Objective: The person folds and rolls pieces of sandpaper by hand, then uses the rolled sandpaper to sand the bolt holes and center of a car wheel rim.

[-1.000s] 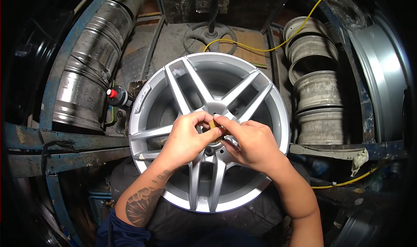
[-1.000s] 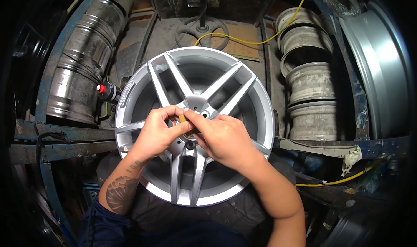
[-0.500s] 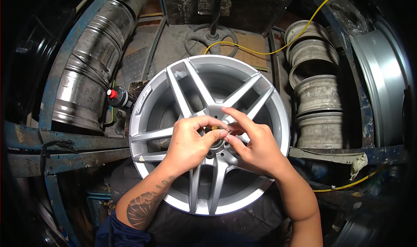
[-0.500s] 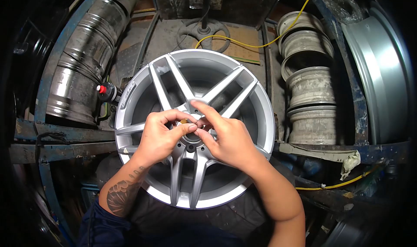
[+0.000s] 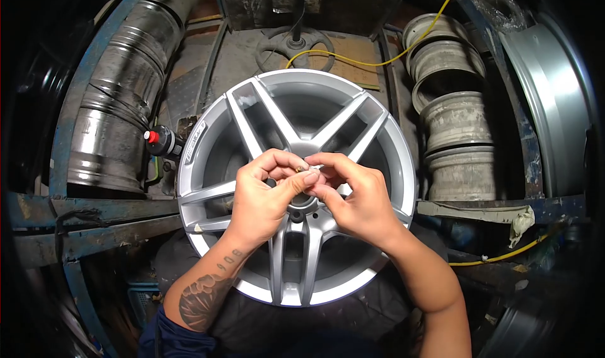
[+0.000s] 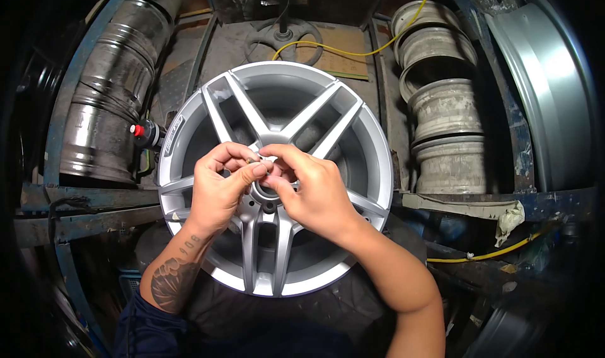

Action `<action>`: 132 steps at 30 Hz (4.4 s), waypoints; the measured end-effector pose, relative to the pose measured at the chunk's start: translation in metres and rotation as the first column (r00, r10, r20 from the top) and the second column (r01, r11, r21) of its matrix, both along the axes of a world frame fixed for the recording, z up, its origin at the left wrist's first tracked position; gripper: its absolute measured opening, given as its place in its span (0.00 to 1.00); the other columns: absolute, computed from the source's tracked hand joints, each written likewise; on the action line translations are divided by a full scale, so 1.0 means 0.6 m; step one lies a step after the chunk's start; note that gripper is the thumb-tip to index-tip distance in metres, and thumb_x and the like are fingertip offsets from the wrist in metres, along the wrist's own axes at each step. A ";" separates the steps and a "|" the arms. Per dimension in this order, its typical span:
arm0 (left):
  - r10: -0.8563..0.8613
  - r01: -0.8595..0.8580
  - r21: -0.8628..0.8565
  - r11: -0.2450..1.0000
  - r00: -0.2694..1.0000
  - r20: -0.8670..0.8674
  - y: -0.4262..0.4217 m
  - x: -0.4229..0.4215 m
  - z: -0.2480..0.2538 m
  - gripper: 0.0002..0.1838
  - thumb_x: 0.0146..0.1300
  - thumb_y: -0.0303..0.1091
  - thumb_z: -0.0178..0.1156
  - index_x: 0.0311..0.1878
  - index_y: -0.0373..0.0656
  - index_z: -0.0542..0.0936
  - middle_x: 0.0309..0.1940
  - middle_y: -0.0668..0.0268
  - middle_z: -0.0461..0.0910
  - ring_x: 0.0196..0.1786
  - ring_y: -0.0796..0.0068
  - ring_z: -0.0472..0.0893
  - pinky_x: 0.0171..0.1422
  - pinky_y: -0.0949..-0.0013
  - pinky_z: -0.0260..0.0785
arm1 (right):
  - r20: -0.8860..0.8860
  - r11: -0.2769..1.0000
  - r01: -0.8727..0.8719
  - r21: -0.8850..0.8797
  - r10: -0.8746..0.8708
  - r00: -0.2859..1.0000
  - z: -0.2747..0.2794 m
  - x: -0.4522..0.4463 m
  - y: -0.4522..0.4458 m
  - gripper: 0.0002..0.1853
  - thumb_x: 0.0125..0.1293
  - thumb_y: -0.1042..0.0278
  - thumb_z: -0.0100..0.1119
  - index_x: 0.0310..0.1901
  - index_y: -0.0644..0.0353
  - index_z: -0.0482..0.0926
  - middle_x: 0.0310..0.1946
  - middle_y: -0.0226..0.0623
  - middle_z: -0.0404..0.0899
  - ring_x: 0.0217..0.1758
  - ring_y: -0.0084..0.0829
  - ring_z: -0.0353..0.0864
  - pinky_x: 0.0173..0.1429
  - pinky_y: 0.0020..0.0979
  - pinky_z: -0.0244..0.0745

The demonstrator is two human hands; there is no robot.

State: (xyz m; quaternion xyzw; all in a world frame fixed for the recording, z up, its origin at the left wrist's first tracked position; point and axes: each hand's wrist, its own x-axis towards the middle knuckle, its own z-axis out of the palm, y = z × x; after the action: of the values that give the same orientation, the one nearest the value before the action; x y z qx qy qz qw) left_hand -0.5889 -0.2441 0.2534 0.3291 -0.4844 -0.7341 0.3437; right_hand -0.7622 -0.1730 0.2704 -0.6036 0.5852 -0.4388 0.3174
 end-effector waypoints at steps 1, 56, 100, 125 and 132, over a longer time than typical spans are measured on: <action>0.015 -0.014 -0.039 0.999 0.999 0.028 0.002 -0.001 0.004 0.08 0.70 0.26 0.70 0.47 0.33 0.83 0.40 0.59 0.89 0.43 0.78 0.88 0.51 0.76 0.79 | 0.030 1.000 0.002 0.011 -0.002 1.000 -0.001 0.002 0.001 0.19 0.64 0.79 0.69 0.57 0.65 0.81 0.34 0.41 0.86 0.37 0.31 0.90 0.45 0.31 0.84; -0.006 0.007 0.028 1.000 0.999 -0.047 -0.028 0.007 0.005 0.15 0.63 0.26 0.75 0.47 0.45 0.78 0.38 0.69 0.86 0.30 0.91 0.77 0.31 0.85 0.64 | 0.575 0.970 -0.123 0.211 -0.021 0.818 -0.034 0.012 0.005 0.10 0.76 0.68 0.65 0.50 0.65 0.84 0.39 0.29 0.85 0.43 0.18 0.81 0.52 0.25 0.77; 0.376 -0.287 0.383 0.878 0.908 -0.184 0.071 0.014 -0.077 0.12 0.71 0.18 0.65 0.48 0.38 0.71 0.41 0.55 0.87 0.42 0.81 0.82 0.47 0.78 0.73 | -0.055 0.971 0.145 0.191 -0.137 0.989 -0.044 0.043 0.023 0.10 0.62 0.79 0.73 0.46 0.67 0.87 0.38 0.38 0.89 0.38 0.25 0.87 0.46 0.27 0.81; 0.304 -0.274 0.255 0.927 0.949 -0.085 0.065 0.024 -0.062 0.23 0.65 0.18 0.70 0.60 0.34 0.72 0.42 0.54 0.90 0.36 0.80 0.86 0.39 0.81 0.77 | -0.209 0.991 0.035 -0.129 -0.062 0.976 -0.042 0.038 0.017 0.13 0.56 0.84 0.75 0.44 0.67 0.90 0.32 0.38 0.86 0.30 0.28 0.82 0.37 0.29 0.77; 0.268 -0.251 0.118 0.961 0.951 -0.156 0.081 0.027 -0.082 0.24 0.64 0.16 0.69 0.59 0.34 0.69 0.42 0.54 0.90 0.40 0.78 0.87 0.42 0.80 0.79 | 0.185 0.987 0.045 0.154 -0.074 0.980 -0.038 0.029 0.030 0.12 0.58 0.81 0.75 0.45 0.65 0.90 0.38 0.38 0.87 0.40 0.27 0.84 0.47 0.27 0.77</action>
State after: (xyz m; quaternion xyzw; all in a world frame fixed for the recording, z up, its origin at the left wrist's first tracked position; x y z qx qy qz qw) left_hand -0.5725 -0.1955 0.2044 0.3422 -0.3695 -0.7306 0.4610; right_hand -0.7450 -0.1551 0.2475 -0.5157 0.6013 -0.4586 0.4027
